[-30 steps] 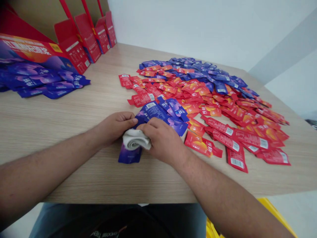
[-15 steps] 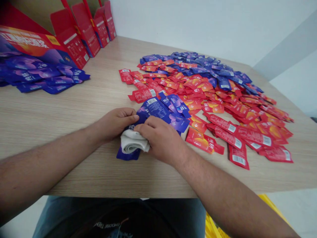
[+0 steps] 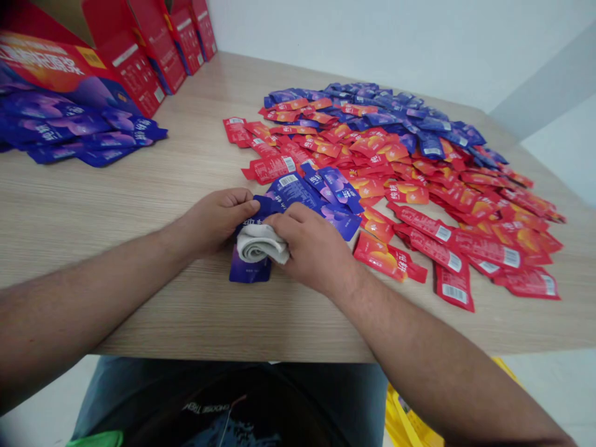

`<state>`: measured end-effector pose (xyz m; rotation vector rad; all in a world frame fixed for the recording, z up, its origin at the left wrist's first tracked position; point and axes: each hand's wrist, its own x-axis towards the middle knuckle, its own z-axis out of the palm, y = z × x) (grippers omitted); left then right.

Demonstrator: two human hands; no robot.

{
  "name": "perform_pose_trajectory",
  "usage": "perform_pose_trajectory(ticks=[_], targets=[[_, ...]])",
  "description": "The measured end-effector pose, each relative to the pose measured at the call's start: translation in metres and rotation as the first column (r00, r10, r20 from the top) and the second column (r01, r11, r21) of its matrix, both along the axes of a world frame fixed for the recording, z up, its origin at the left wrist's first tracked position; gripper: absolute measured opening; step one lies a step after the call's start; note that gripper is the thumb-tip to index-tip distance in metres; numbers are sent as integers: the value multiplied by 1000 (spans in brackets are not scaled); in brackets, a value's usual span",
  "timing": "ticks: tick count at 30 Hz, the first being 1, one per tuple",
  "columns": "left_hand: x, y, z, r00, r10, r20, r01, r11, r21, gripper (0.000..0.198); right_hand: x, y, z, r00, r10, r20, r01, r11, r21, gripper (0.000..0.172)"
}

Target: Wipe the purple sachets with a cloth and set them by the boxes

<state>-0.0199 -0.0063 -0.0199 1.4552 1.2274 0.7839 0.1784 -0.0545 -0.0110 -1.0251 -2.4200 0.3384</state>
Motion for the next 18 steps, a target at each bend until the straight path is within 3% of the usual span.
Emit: perform_pose_trajectory(ticks=[5,10,15,18], targets=[[1,-1,1,999,22,-43,-22,1000,-9,23,-5,-7,-1,973,212,86,-207,976,-64,23],[1,-1,3,998,41,-38,-42,999,-9,24,-6,-7,0,998,56,12,-56,998,-26,21],[2,-2,4,997,34,-66,-35,999,-12,22,-8,-9,-3,970,229,83,-227,973,-32,22],[1,-1,1,998,59,-6,-59,998,-30,21,-7,-6,-3,987,151,47,-150,988,-35,22]])
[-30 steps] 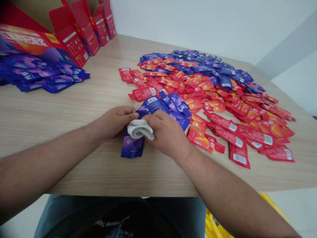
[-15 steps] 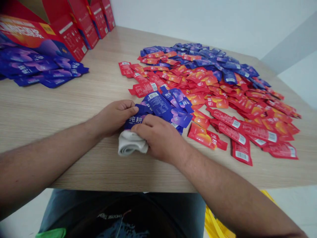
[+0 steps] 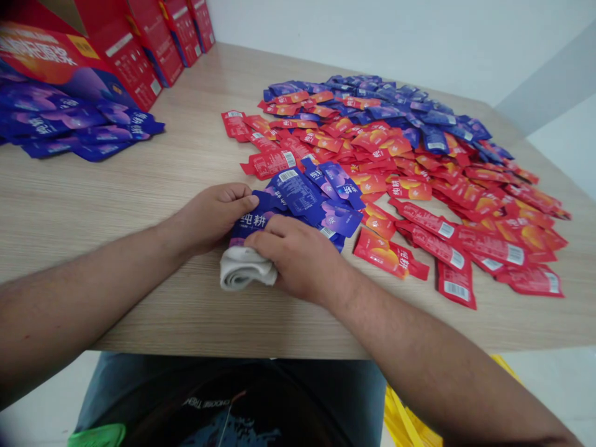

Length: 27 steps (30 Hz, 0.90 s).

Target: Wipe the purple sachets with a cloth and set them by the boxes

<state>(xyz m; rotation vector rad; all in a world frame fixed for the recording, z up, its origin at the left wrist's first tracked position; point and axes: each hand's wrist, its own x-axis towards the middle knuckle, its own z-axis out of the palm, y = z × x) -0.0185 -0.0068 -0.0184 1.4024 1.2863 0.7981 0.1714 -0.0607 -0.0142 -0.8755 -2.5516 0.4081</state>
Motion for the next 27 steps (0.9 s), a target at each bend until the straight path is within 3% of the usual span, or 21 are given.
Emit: perform_pose_trajectory(ticks=[3,7,12,16,17,21,25,27], targets=[[0,0,-2,1000,6,16,-5,1000,-8,21,1,2,1,997,-67,-25,67,998,-4,23],[0,0,-2,1000,-12,17,12,1000,-18,20,1,1,2,992,115,54,-114,993,-28,23],[-1,1,-3,1000,2,17,-2,1000,-15,22,5,7,1,998,-60,-35,59,998,-23,21],[0,0,-1,1000,-28,-10,28,1000,2,21,6,7,1,991,126,44,-123,991,-60,21],[1,0,-1,1000,-23,0,23,1000,6,21,6,8,1,991,124,51,-121,991,-63,21],[1,0,-2,999,22,39,-21,1000,-14,20,7,9,1,997,-68,-25,67,997,-33,20],[1,0,-4,999,-8,48,9,1000,-17,19,6,6,2,990,126,59,-123,991,-50,21],[0,0,-4,997,-1,71,2,1000,-10,19,5,6,3,992,113,60,-109,992,-59,22]])
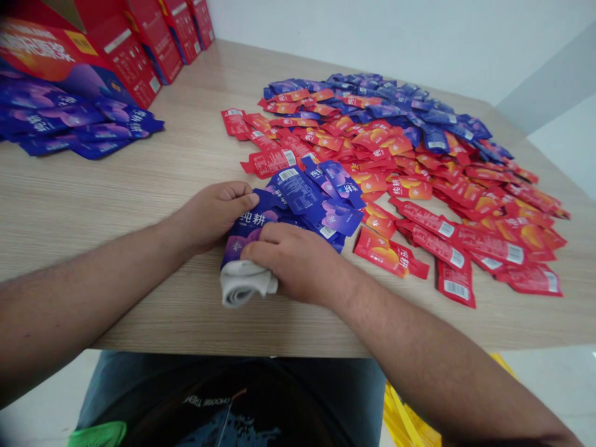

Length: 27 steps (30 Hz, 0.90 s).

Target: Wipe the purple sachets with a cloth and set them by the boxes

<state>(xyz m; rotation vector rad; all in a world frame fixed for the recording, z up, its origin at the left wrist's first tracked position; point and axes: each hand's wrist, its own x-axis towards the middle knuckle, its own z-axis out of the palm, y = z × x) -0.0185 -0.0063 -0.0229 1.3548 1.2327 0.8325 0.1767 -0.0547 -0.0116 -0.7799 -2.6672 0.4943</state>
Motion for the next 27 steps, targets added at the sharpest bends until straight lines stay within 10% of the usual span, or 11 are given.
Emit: perform_pose_trajectory(ticks=[3,17,27], targets=[[-1,1,-1,1000,15,2,-15,1000,1,20,0,1,0,983,-160,-90,161,987,-1,20],[0,1,-1,1000,8,-28,-8,1000,12,19,-2,-1,0,1000,-15,-15,15,1000,14,21],[0,0,-3,995,-18,101,23,999,-49,22,3,6,-3,941,-285,-185,303,949,83,17]])
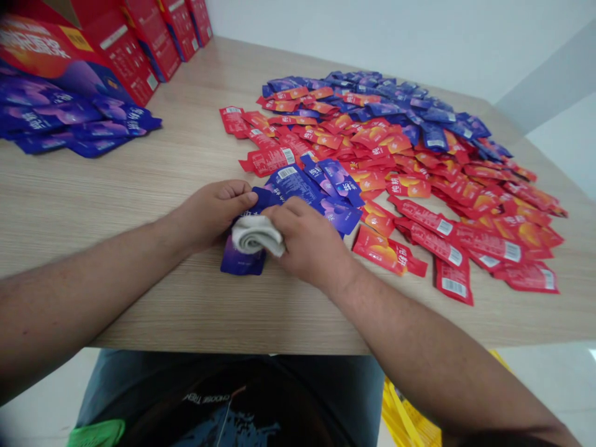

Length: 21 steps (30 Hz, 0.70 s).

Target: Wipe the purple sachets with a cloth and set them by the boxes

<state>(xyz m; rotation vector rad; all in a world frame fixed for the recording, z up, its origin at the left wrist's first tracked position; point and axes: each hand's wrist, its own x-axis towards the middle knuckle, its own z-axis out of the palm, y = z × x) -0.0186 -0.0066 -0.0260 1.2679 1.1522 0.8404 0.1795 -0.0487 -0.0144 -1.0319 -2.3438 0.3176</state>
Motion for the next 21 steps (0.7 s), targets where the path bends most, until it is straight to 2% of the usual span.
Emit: perform_pose_trajectory(ticks=[2,4,6,8,11,13,17,19,21], targets=[[2,0,-1,990,21,140,-18,1000,-25,18,5,5,5,984,-136,-114,140,990,25,18],[5,-1,1,961,46,273,-32,998,-54,12,10,11,10,947,-222,-233,218,975,-46,22],[9,-3,6,917,107,384,-74,992,-101,8,14,15,13,901,-259,-348,210,962,-174,25],[12,-4,13,860,165,484,-101,983,-156,8,14,17,12,871,-256,-420,142,949,-283,27],[14,-4,16,780,194,594,-92,976,-198,9,9,14,5,890,-186,-416,25,932,-362,30],[14,-4,15,765,183,618,-75,978,-196,6,5,10,0,923,-114,-368,-43,918,-394,29],[13,-7,12,786,126,605,-16,983,-184,7,3,3,-5,925,-14,-379,-165,884,-437,33],[12,-8,13,807,123,578,-19,983,-183,9,3,2,-4,911,50,-409,-227,890,-396,35],[11,-7,12,848,117,517,-53,989,-136,14,2,2,0,911,132,-390,-267,910,-317,30]])
